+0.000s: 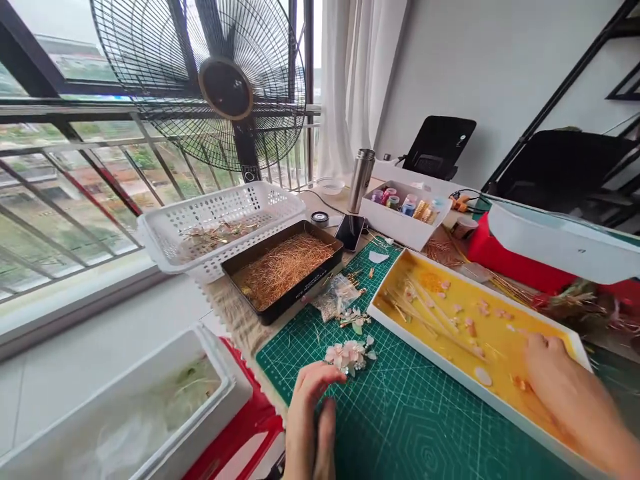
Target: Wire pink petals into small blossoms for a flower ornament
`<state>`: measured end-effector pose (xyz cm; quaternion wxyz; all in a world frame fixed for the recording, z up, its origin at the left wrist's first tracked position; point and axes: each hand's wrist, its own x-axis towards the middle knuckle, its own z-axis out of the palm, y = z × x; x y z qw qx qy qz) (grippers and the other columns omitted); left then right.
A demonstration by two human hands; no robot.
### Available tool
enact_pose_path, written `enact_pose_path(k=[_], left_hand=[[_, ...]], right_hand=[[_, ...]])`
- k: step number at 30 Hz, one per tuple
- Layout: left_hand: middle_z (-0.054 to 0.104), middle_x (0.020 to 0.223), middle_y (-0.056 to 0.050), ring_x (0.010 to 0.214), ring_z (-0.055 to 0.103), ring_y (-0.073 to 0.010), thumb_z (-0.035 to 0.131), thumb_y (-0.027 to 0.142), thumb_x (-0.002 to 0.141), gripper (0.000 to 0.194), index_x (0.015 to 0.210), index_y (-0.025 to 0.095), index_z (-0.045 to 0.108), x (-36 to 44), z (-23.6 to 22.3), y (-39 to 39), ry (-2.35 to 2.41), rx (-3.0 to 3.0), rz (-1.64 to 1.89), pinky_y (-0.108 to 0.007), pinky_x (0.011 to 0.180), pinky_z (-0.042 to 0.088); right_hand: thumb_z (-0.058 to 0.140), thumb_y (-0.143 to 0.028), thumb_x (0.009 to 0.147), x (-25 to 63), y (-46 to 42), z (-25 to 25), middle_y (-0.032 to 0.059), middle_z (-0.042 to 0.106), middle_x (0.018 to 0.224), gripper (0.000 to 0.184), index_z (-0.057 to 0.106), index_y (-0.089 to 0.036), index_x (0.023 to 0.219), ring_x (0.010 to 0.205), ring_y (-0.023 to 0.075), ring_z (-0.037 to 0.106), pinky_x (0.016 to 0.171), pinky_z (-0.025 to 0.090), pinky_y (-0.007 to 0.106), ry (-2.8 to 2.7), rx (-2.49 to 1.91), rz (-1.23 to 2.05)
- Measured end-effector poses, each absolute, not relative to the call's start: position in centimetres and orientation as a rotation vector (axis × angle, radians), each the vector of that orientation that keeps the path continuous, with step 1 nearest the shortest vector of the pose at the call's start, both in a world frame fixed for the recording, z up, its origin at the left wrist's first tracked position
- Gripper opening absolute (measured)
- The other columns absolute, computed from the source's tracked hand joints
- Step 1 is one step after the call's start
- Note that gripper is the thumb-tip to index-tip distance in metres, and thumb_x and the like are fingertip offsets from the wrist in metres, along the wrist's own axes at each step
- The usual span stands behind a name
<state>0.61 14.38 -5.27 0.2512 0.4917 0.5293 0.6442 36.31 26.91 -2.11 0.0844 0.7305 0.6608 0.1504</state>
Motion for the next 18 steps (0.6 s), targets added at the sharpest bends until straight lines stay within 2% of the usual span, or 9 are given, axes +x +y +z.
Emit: enact_pose_path(k=[3,7,10,13,15,18], left_hand=[[0.059,0.102,-0.009,0.100,0.057,-0.0190,0.034,0.024,0.098,0.025,0.105,0.022,0.058,0.8,-5.0,14.3,1.349,1.234,1.809,-0.032,0.087,0.053],[0.060,0.104,-0.007,0.098,0.059,-0.0178,0.041,0.029,0.097,0.021,0.107,0.021,0.058,-0.2,-4.5,14.4,1.321,1.175,1.709,-0.033,0.091,0.054],[0.062,0.100,-0.006,0.093,0.062,-0.0176,0.044,0.031,0.096,0.021,0.106,0.020,0.059,-1.6,-4.6,14.4,1.294,1.180,1.636,-0.033,0.087,0.057],[0.063,0.097,-0.006,0.088,0.063,-0.0171,0.044,0.029,0.096,0.020,0.102,0.019,0.061,-3.2,-4.7,14.3,1.297,1.253,1.657,-0.030,0.077,0.060],[0.063,0.096,-0.005,0.085,0.064,-0.0167,0.045,0.028,0.095,0.019,0.100,0.019,0.061,-4.0,-4.6,14.3,1.328,1.269,1.692,-0.029,0.074,0.061],[0.064,0.096,-0.004,0.081,0.065,-0.0157,0.046,0.029,0.094,0.019,0.099,0.019,0.061,-5.1,-4.2,14.6,1.414,1.211,1.738,-0.028,0.073,0.060]], right_hand=[[0.028,0.001,0.090,35.4,27.0,-1.3,0.0216,0.068,0.082,0.035,0.062,-0.010,0.091,0.057,0.0258,0.071,0.047,0.043,0.032,1.830,2.191,0.397],[0.039,-0.005,0.094,34.9,27.0,-0.5,0.0183,0.071,0.072,0.025,0.063,-0.012,0.091,0.059,0.0225,0.072,0.049,0.042,0.030,1.748,2.186,0.334],[0.047,-0.008,0.095,34.9,26.7,-0.2,0.0090,0.070,0.067,0.018,0.065,-0.012,0.092,0.059,0.0176,0.069,0.054,0.047,0.028,1.697,2.168,0.355],[0.055,-0.022,0.097,35.0,26.4,-0.2,0.0002,0.068,0.069,0.013,0.065,-0.013,0.097,0.060,0.0128,0.066,0.060,0.053,0.027,1.678,2.148,0.401],[0.057,-0.030,0.097,35.1,26.2,-0.3,0.0001,0.067,0.073,0.019,0.065,-0.013,0.097,0.063,0.0127,0.066,0.063,0.055,0.028,1.699,2.149,0.424],[0.058,-0.032,0.096,35.1,26.3,-0.7,0.0007,0.068,0.079,0.020,0.066,-0.014,0.092,0.066,0.0127,0.066,0.064,0.055,0.028,1.752,2.199,0.445]])
